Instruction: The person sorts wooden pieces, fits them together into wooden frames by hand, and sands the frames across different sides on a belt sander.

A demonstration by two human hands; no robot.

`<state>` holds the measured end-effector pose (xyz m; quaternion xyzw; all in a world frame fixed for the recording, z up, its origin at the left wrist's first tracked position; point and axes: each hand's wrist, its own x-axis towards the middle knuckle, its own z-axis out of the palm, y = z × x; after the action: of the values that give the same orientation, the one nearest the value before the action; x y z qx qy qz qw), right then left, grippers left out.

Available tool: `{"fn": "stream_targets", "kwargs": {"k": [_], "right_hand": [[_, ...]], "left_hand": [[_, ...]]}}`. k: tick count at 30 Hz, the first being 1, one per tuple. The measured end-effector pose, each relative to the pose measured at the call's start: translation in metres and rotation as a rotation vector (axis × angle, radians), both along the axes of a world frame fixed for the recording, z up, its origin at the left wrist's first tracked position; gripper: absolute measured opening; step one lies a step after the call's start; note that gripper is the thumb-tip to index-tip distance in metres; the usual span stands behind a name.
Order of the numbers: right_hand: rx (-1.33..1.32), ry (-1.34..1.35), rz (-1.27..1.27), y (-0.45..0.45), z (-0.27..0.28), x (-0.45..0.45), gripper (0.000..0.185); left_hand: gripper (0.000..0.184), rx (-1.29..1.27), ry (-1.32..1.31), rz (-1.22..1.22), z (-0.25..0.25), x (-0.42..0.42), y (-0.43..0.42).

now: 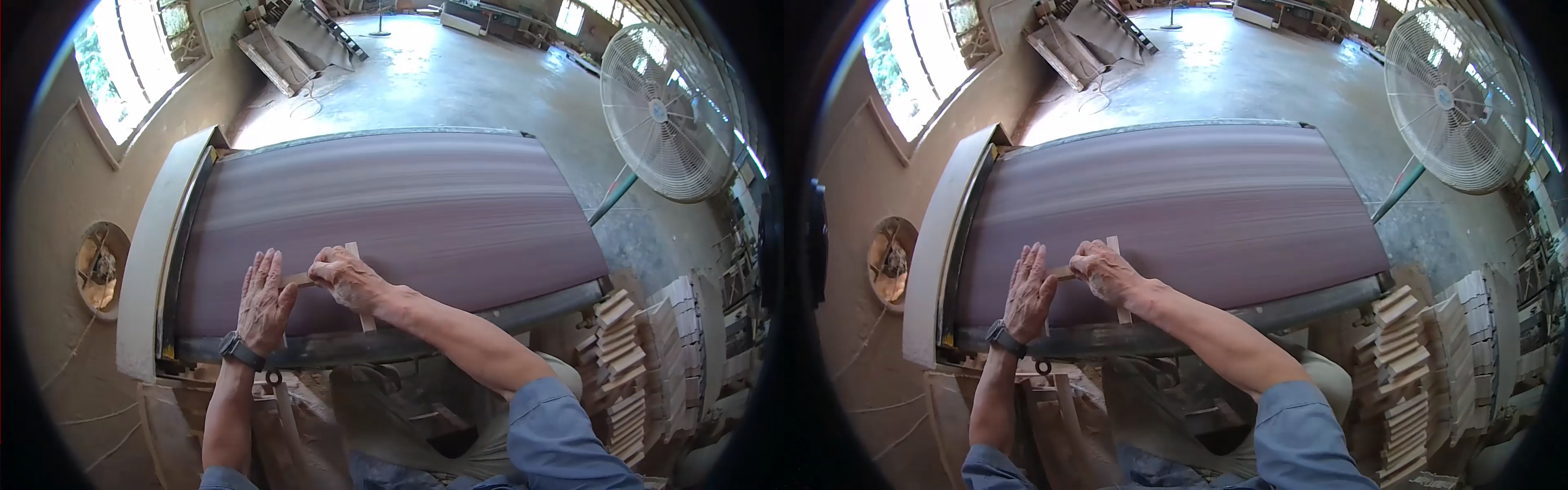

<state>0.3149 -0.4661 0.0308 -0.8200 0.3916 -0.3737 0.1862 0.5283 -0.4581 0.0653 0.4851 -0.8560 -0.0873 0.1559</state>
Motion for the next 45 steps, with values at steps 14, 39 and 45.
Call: {"fn": "stream_targets", "kwargs": {"k": [14,39,45], "right_hand": [[-0.122,0.086,-0.101,-0.043,-0.026,-0.06,0.007],[-0.115,0.132,-0.268,-0.031,-0.024,-0.211,0.009],[-0.099,0.118,-0.255,-0.011,-0.028,-0.178,0.008]], "left_hand": [[0.067,-0.027,-0.146,-0.014,-0.042,-0.073,-0.058],[0.064,-0.025,-0.103,-0.15,-0.042,-0.231,-0.083],[0.063,-0.063,-0.128,-0.153,-0.043,-0.199,-0.06]]}}
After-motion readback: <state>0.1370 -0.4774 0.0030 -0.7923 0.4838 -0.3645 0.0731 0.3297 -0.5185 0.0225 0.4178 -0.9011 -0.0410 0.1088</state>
